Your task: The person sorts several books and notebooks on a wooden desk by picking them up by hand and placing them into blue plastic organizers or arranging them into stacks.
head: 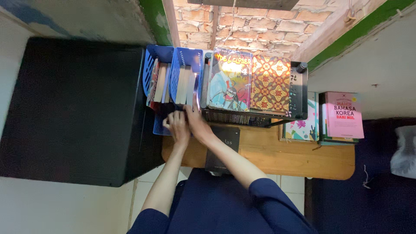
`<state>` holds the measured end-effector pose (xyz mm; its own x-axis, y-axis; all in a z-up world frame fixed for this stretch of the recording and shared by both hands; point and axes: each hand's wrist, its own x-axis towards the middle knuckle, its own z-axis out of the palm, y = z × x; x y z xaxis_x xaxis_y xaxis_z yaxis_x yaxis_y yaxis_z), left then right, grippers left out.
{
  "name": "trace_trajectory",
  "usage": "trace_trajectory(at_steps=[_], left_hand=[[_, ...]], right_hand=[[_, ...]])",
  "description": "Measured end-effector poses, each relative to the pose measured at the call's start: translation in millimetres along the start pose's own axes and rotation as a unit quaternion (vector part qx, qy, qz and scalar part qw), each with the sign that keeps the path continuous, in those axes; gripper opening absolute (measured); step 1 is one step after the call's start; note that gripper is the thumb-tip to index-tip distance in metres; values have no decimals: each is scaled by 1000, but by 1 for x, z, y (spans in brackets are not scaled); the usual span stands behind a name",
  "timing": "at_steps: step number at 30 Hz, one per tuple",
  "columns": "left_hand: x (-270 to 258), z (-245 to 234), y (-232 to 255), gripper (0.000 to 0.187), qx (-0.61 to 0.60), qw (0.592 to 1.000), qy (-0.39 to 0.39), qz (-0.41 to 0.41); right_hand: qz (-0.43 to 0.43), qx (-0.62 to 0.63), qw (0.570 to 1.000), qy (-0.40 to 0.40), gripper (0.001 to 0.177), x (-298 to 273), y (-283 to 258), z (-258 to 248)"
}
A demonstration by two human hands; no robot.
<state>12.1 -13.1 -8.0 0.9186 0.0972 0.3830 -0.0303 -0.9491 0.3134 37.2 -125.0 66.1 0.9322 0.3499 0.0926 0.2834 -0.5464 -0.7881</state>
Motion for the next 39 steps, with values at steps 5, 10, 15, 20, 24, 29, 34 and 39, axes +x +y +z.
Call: trace_trajectory(at_steps=[5,10,15,20,24,29,34,39], left_hand=[[3,16,-3,38,15,998,50,-30],[2,18,-5,57,24,997,70,-33],[7,18,-5,76,29,995,87,-23],[9,13,-6,72,-4,997,73,-24],[12,14,-5,68,-6,997,68,-26],[14,22,-7,64,-7,997,75,-33],[13,27,-10,61,-26,996,84,-25],[14,28,-9,66,11,998,55,-33]], right_hand=[[0,-10,1000,8,37,9,1,2],[3,17,999,32,45,18,-3,6],[3,-30,999,13,52,18,13,9],[-35,-65,997,36,49,16,26,18],[-76,-134,985,78,44,13,22,14],[5,-27,999,21,39,12,9,6],[-12,-26,999,45,34,13,-2,-2],[60,35,998,-6,51,10,-23,-17]])
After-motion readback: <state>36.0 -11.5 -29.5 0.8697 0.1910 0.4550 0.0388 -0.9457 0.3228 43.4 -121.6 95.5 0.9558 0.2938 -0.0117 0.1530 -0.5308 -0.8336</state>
